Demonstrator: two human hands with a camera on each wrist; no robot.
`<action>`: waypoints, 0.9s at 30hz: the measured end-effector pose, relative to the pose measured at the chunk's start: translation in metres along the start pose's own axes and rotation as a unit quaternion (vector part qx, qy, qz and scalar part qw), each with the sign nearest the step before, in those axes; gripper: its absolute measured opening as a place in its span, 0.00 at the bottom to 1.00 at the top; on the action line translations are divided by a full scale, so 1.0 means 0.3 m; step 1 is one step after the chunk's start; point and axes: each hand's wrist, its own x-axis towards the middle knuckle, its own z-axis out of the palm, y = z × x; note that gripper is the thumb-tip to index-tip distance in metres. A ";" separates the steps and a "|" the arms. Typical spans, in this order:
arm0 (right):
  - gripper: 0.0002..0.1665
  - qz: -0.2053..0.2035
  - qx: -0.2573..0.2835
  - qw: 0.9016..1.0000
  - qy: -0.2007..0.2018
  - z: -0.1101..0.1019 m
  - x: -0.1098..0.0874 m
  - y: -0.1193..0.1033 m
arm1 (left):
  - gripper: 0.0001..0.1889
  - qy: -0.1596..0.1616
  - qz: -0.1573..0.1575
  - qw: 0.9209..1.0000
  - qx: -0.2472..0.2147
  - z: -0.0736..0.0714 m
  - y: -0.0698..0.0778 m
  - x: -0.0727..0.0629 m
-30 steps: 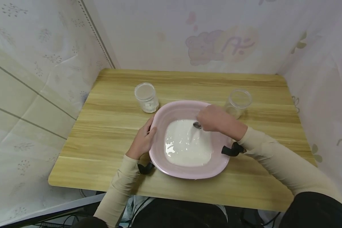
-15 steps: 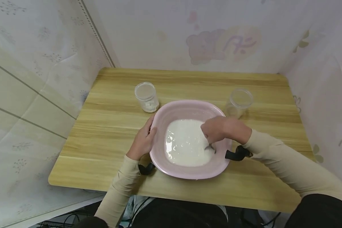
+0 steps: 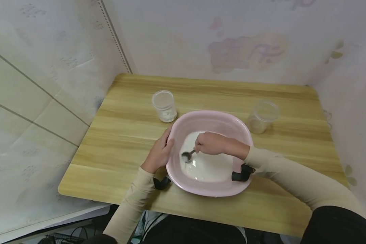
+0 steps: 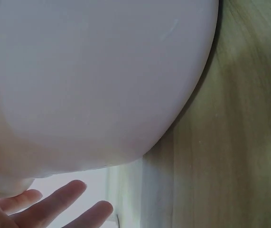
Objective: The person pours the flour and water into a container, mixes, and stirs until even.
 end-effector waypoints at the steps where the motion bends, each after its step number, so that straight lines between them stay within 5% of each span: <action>1: 0.18 -0.001 -0.008 1.000 0.027 -0.005 0.009 0.008 | 0.32 0.000 0.003 1.000 0.002 0.004 0.002 0.004; 4: 0.17 0.004 -0.046 0.994 0.101 -0.032 0.021 0.035 | 0.32 0.002 0.008 1.000 0.008 0.009 0.007 0.011; 8: 0.23 0.022 -0.147 0.973 0.177 -0.073 -0.002 0.066 | 0.33 0.004 -0.001 1.000 0.009 0.006 0.008 0.010; 11: 0.25 0.064 -0.212 0.960 0.171 -0.101 -0.048 0.064 | 0.33 0.001 -0.013 1.000 0.008 -0.002 0.007 0.005; 17: 0.14 0.152 -0.266 0.947 0.096 -0.153 -0.149 0.035 | 0.32 0.005 -0.019 1.000 -0.001 -0.015 0.000 0.000; 19: 0.14 0.155 -0.264 0.948 0.090 -0.165 -0.157 0.041 | 0.32 0.009 -0.020 1.000 -0.005 -0.019 -0.002 -0.002; 27: 0.23 0.115 -0.127 0.977 0.124 -0.187 -0.076 0.119 | 0.32 0.010 -0.005 1.000 -0.010 -0.027 0.000 0.007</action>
